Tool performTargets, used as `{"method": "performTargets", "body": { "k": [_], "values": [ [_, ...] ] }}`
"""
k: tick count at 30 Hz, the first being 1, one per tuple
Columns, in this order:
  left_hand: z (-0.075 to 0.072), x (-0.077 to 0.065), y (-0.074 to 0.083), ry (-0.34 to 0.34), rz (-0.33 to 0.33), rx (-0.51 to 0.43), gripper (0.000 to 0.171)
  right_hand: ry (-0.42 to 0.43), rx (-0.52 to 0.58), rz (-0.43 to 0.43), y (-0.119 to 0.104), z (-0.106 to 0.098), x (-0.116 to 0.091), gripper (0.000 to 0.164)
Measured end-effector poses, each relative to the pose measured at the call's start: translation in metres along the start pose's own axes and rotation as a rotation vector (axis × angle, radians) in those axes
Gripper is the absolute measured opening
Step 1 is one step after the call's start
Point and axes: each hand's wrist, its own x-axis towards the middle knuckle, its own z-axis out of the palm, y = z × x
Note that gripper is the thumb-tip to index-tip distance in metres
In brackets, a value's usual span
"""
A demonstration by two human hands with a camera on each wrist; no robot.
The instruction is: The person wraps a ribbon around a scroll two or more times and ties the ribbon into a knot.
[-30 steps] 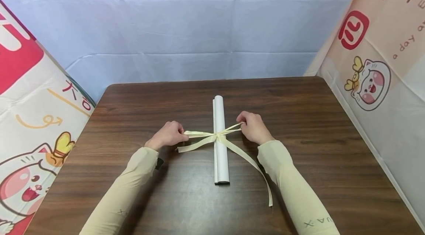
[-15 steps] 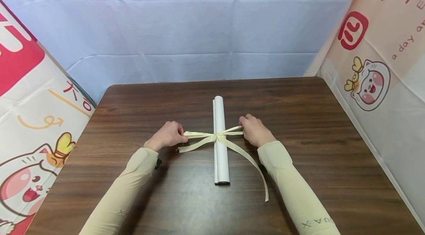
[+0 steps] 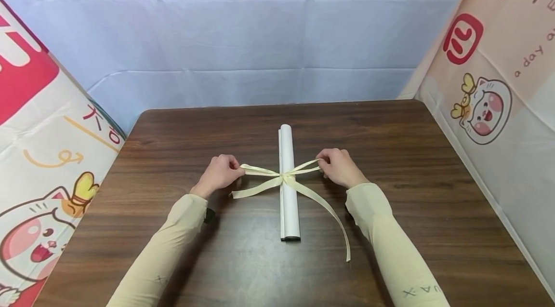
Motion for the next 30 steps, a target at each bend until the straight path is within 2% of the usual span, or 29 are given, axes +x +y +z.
{"method": "performTargets", "body": {
  "k": [4,10,16,23,30],
  "values": [
    [-0.001,-0.001,0.001,-0.015,-0.043,0.006,0.02,-0.002,0.015,0.023,0.003,-0.001,-0.001,0.019],
    [-0.001,0.0,0.0,-0.044,-0.058,-0.015,0.022,0.01,-0.016,0.077,0.008,0.002,-0.004,0.019],
    [0.0,0.0,-0.004,-0.081,-0.052,-0.03,0.02,-0.011,-0.028,0.089,0.013,0.001,-0.007,0.018],
    [-0.006,0.001,-0.006,-0.114,-0.036,0.011,0.018,-0.052,-0.054,0.075,0.014,-0.001,-0.005,0.021],
    [-0.007,0.001,-0.006,-0.125,-0.026,0.028,0.017,-0.082,-0.054,0.096,0.015,-0.003,-0.006,0.023]
  ]
}}
